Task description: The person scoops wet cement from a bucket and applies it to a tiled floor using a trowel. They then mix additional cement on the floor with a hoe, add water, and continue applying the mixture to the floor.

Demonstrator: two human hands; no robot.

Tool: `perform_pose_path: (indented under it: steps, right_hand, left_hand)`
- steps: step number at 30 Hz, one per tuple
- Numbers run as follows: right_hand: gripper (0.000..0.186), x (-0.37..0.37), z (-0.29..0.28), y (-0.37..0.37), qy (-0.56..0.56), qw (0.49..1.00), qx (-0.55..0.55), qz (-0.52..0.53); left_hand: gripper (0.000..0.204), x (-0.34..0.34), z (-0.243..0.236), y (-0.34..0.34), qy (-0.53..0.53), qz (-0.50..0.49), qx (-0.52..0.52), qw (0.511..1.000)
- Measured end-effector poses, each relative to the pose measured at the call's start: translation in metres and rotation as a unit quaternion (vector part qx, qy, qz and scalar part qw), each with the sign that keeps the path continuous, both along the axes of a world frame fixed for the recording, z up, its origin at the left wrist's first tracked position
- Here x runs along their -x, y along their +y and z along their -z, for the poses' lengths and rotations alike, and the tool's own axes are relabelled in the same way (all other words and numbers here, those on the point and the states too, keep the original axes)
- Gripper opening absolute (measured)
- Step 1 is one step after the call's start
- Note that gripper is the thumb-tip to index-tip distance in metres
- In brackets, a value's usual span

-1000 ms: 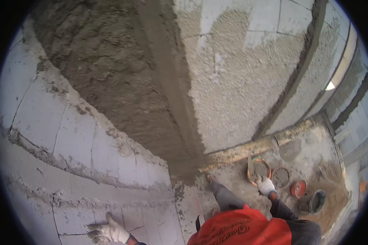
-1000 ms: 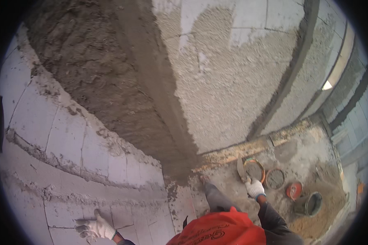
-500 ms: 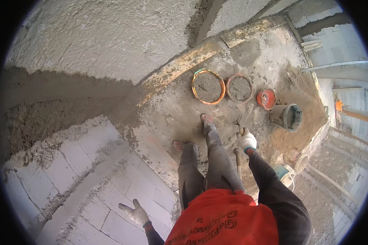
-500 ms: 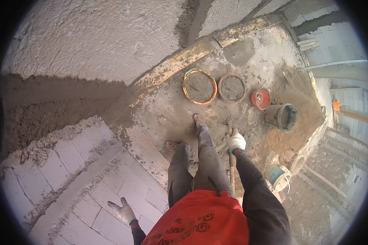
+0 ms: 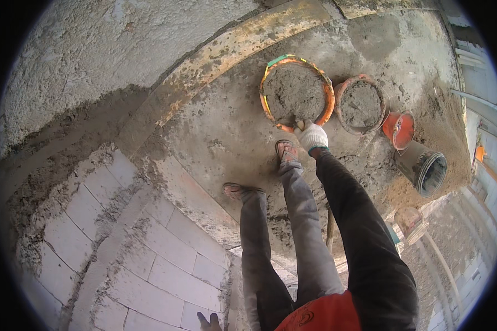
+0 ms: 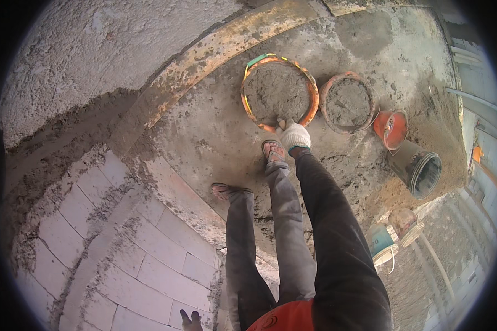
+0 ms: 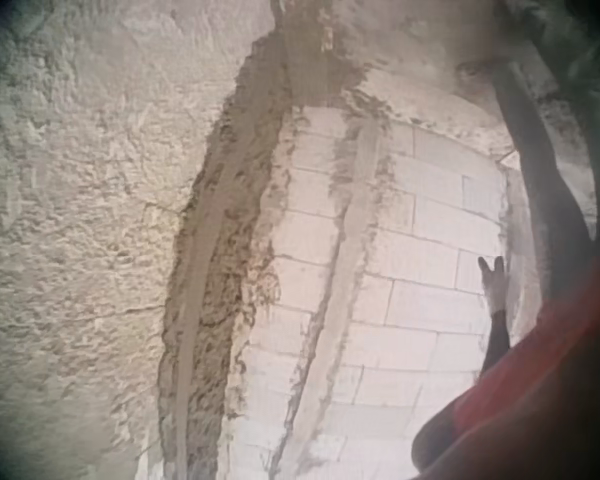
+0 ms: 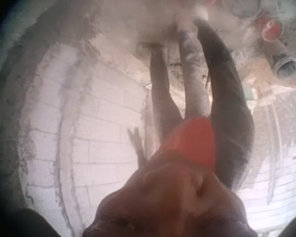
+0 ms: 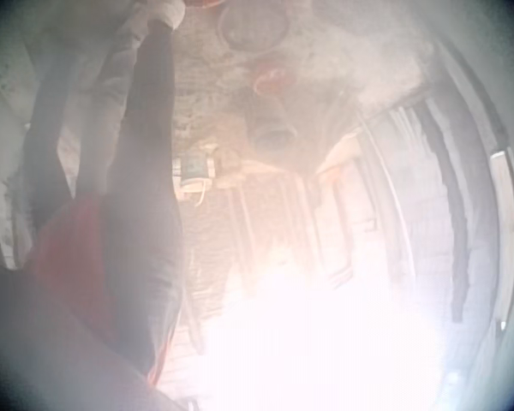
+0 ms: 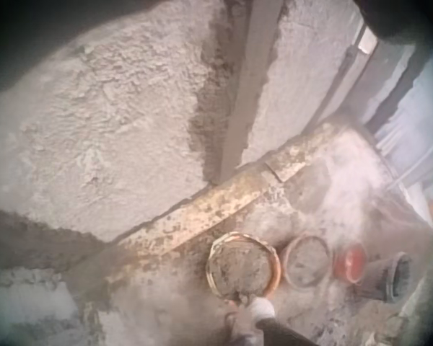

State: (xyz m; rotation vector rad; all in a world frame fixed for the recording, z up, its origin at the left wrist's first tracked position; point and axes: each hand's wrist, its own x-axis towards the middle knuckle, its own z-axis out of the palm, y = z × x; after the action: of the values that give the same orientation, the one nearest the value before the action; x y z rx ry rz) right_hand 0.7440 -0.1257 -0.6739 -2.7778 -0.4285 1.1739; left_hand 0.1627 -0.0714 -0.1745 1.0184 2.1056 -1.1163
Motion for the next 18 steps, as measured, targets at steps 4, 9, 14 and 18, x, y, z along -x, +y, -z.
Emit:
perform_pose_path:
  steps: [4, 9, 14, 18]
  right_hand:
    - [0.046, 0.036, -0.023, -0.021, 0.037, 0.996, -0.043, 0.067]
    - [0.048, 0.037, -0.114, -0.082, 0.011, 0.997, -0.037, 0.065]
    - [0.048, 0.014, -0.201, -0.082, -0.041, 0.999, -0.013, 0.024]
    - [0.047, 0.012, -0.396, 0.020, -0.139, 0.984, -0.086, -0.073]
  left_hand:
    - [0.081, -0.036, -0.016, -0.002, -0.083, 0.088, -0.030, 0.992]
    - [0.083, 0.000, 0.000, -0.006, -0.151, 0.114, -0.050, 0.981]
    - [0.094, 0.047, 0.003, 0.004, -0.205, 0.078, -0.146, 0.965]
    - [0.107, 0.094, -0.026, 0.021, -0.201, 0.058, -0.223, 0.952]
